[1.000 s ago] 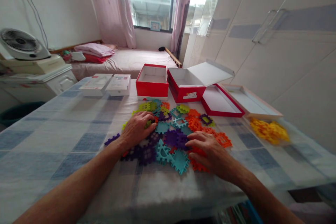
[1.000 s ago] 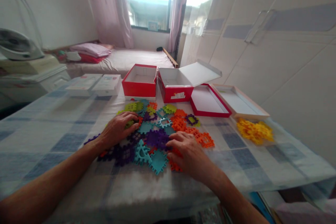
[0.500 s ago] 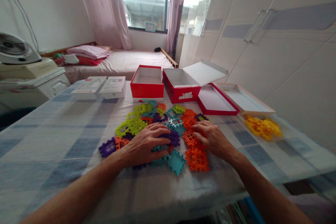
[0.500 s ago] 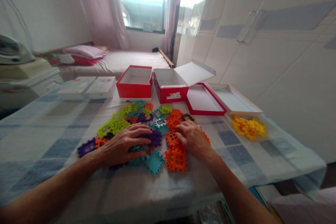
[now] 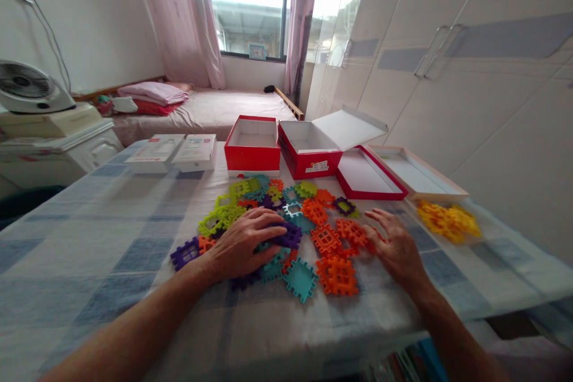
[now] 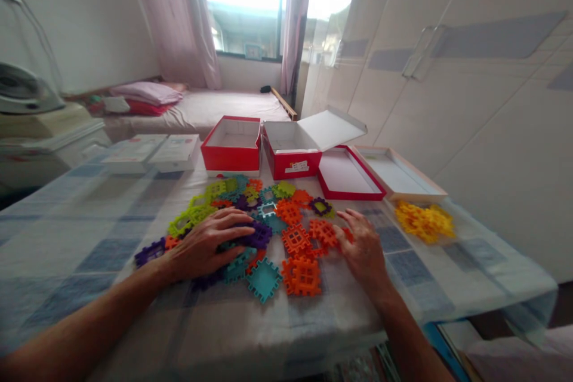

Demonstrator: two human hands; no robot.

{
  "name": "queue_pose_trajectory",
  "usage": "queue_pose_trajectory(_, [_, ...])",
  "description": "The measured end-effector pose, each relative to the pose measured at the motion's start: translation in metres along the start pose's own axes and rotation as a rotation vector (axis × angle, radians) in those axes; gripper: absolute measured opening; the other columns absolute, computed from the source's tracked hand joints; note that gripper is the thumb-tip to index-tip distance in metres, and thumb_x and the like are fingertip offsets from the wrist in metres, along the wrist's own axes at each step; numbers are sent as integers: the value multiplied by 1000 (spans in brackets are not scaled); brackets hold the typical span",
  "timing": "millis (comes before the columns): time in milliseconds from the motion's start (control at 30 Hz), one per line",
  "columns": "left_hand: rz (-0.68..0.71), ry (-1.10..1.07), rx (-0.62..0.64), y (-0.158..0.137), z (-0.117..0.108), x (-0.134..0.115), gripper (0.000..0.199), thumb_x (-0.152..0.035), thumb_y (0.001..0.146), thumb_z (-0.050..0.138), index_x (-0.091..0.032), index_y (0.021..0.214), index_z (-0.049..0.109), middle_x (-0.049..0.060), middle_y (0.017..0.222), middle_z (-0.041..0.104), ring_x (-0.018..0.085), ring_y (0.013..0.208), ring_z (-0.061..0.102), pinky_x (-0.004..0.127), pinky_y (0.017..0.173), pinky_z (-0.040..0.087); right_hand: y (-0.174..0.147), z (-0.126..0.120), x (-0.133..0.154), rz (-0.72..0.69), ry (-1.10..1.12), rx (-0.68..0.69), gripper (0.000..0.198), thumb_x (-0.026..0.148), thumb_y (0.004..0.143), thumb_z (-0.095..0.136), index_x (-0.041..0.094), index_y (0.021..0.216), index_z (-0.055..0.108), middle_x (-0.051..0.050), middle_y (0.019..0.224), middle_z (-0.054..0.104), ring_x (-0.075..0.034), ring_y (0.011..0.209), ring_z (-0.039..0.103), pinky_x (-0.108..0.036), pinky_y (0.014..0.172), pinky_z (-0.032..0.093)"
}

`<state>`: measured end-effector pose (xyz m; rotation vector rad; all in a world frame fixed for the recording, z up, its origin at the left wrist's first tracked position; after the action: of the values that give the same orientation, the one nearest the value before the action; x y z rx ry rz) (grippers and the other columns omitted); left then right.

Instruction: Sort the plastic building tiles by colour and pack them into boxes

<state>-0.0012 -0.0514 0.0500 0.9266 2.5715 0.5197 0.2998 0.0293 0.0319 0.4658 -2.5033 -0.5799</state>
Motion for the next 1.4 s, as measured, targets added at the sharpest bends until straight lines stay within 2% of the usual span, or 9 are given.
queue_pose_trajectory(67, [-20, 5, 54, 1, 5, -2, 40, -35, 85, 54, -25, 124, 55, 8, 128, 56, 25, 121, 46, 47, 104, 35, -7, 2, -17, 91, 11, -61, 43, 43, 85, 43, 13, 111, 61, -13, 116, 58, -26, 109, 53, -43, 98, 40])
queue_pose_trajectory(167, [-87, 10, 113, 2, 10, 0, 48, -37, 84, 54, -27, 131, 48, 7, 131, 54, 27, 125, 43, 53, 107, 27, -11, 10, -27, 174, 39, -23, 48, 47, 85, 42, 12, 112, 60, -13, 112, 60, -26, 104, 56, -42, 94, 42])
queue_pose_trajectory(333, [-125, -45, 58, 6, 8, 1, 44, -26, 81, 56, -23, 125, 53, 8, 116, 61, 24, 113, 50, 45, 103, 35, -10, 17, -22, 92, -25, 80, 47, 48, 86, 43, 14, 113, 59, -11, 113, 61, -25, 105, 55, -40, 95, 41])
queue_pose_trajectory(633, [-139, -104, -36, 5, 16, 8, 30, -15, 80, 53, -20, 107, 64, 5, 85, 64, 19, 88, 55, 35, 85, 45, -9, 19, -28, 82, -48, 70, 43, 46, 87, 43, 14, 110, 61, -11, 112, 61, -24, 104, 55, -40, 96, 40])
queue_pose_trajectory(767, [-139, -77, -64, 7, 12, 5, 25, -25, 86, 51, -19, 105, 65, 7, 94, 66, 20, 93, 55, 38, 89, 43, -10, 18, -26, 72, -31, 68, 43, 46, 87, 42, 15, 110, 60, -11, 111, 62, -24, 105, 55, -40, 96, 40])
queue_pose_trajectory(867, [-114, -74, -5, 10, 13, 0, 38, -35, 80, 60, -21, 116, 60, 8, 107, 65, 23, 105, 54, 42, 95, 40, -10, 17, -25, 74, -38, 68, 42, 46, 87, 42, 16, 109, 61, -11, 111, 62, -24, 104, 56, -41, 95, 40])
queue_pose_trajectory(1067, [-206, -36, 12, 12, 18, 0, 37, -25, 79, 59, -22, 116, 60, 6, 97, 64, 22, 95, 56, 40, 89, 45, -9, 18, -25, 61, -37, 61, 41, 44, 87, 42, 15, 108, 62, -11, 110, 63, -24, 103, 57, -42, 95, 41])
queue_pose_trajectory(1167, [-282, -47, -46, 9, 14, 7, 38, -21, 79, 57, -21, 118, 59, 6, 96, 63, 21, 92, 57, 38, 87, 47, -9, 17, -25, 65, -42, 57, 40, 44, 87, 42, 16, 108, 61, -11, 111, 62, -25, 103, 57, -42, 94, 42])
queue_pose_trajectory(1400, [-512, -123, -349, -5, -7, 34, 35, -26, 86, 49, -20, 119, 57, 6, 115, 65, 19, 106, 58, 35, 94, 44, -10, 17, -24, 41, -43, 67, 41, 43, 87, 41, 14, 109, 61, -11, 111, 62, -24, 104, 56, -41, 95, 41])
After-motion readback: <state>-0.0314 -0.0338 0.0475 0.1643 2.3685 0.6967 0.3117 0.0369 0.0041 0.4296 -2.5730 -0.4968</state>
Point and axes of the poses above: each hand's wrist, its own y-axis towards the middle knuckle, its own z-axis out of the palm, x = y × z, the point moved 4 cm from there along y, towards the middle knuckle
